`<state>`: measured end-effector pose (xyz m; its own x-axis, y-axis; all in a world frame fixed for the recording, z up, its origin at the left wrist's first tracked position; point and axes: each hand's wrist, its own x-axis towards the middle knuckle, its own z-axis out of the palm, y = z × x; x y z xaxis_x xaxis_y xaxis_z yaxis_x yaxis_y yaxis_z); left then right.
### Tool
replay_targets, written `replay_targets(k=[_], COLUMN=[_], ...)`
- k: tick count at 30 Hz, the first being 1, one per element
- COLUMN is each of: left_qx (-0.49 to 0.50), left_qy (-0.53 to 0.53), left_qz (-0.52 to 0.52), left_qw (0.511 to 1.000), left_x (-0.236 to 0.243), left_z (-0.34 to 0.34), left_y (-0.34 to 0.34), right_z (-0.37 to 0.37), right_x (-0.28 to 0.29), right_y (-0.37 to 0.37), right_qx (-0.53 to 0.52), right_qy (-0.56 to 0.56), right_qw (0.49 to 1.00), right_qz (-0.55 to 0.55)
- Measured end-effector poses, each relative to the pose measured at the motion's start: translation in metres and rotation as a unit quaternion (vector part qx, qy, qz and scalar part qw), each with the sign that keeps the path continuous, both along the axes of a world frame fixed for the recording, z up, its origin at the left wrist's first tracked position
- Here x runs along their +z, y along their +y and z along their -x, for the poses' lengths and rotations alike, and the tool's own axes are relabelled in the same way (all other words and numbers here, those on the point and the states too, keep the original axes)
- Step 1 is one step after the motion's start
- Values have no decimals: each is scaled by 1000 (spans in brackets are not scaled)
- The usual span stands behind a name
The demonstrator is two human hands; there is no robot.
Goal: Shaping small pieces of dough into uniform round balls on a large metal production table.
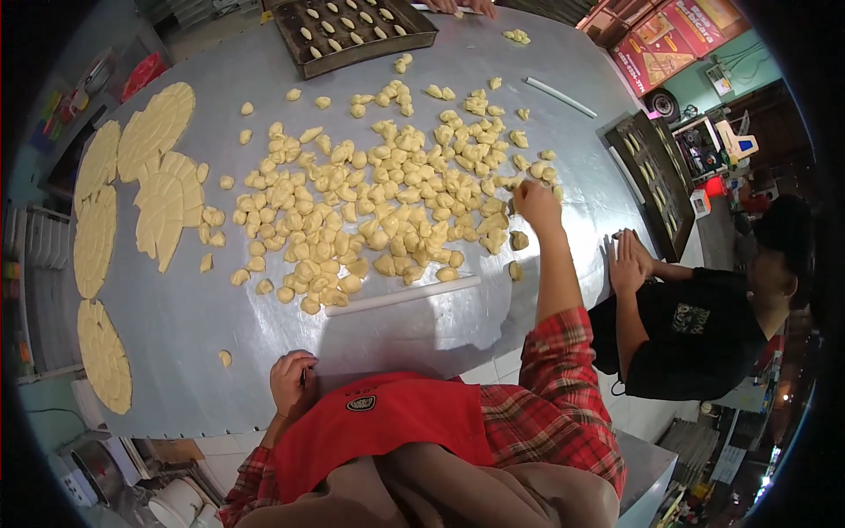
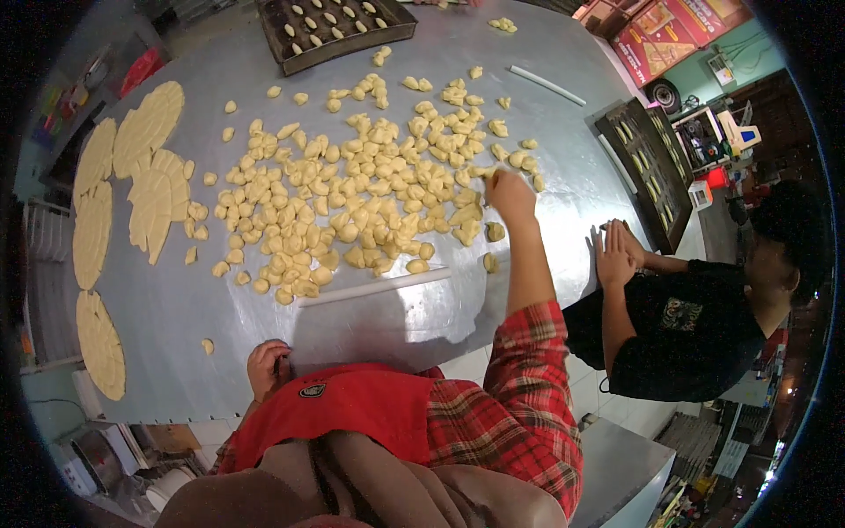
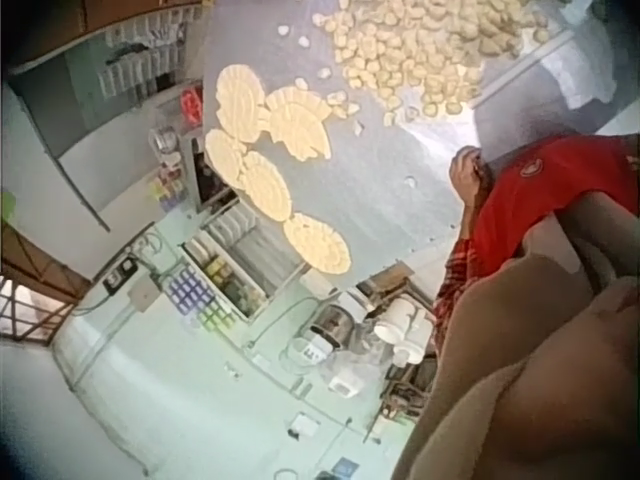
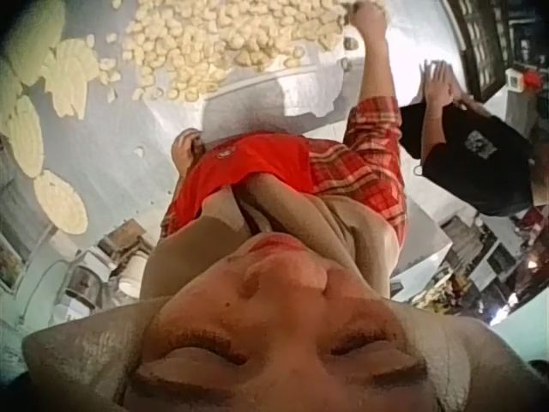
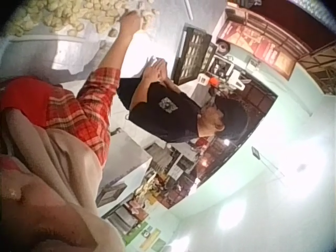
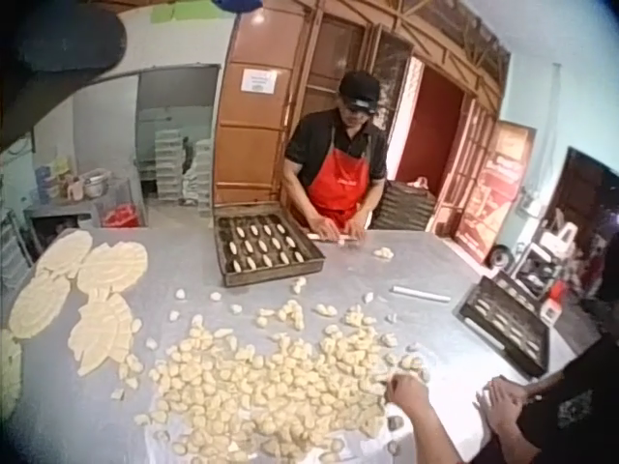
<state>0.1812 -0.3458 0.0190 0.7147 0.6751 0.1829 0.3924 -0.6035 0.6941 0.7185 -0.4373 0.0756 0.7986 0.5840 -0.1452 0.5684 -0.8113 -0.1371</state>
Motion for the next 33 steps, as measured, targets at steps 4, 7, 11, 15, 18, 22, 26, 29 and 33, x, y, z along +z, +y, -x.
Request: replay_targets(k=[4, 7, 11, 15, 18, 22, 26, 29, 33], left_qx=[5, 7, -1, 1, 30, -56, -160, -213, -118], left_qy=[-14, -29, -32, -26, -68, -199, -243, -112, -127], left_qz=[0, -18, -17, -25, 17, 294, 436, 450, 561], left_qw=[1000, 999, 999, 999, 997, 933, 851, 860, 810], left_x=[5, 10, 6, 2, -2, 38, 61, 54, 30], left_z=[-3, -5, -6, 1, -9, -79, -175, -189, -190], left_y=[-2, -4, -4, -6, -11, -13, -24, -8, -8], right_z=[33, 47, 45, 33, 45, 125, 196, 187, 103], right_x=[-33, -44, -51, -15, 17, 48, 48, 37, 3], right_y=[-25, -30, -38, -51, -59, -47, -35, -44, -66], right_qx=[36, 38, -16, -78, -85, 9, 118, 81, -54], right_qy=[24, 85, 251, 359, 422, 568, 591, 502, 383], right_qw=[998, 983, 890, 753, 705, 665, 687, 744, 783], right_qz=[-35, -158, -381, -546, -564, -484, -406, -433, -487])
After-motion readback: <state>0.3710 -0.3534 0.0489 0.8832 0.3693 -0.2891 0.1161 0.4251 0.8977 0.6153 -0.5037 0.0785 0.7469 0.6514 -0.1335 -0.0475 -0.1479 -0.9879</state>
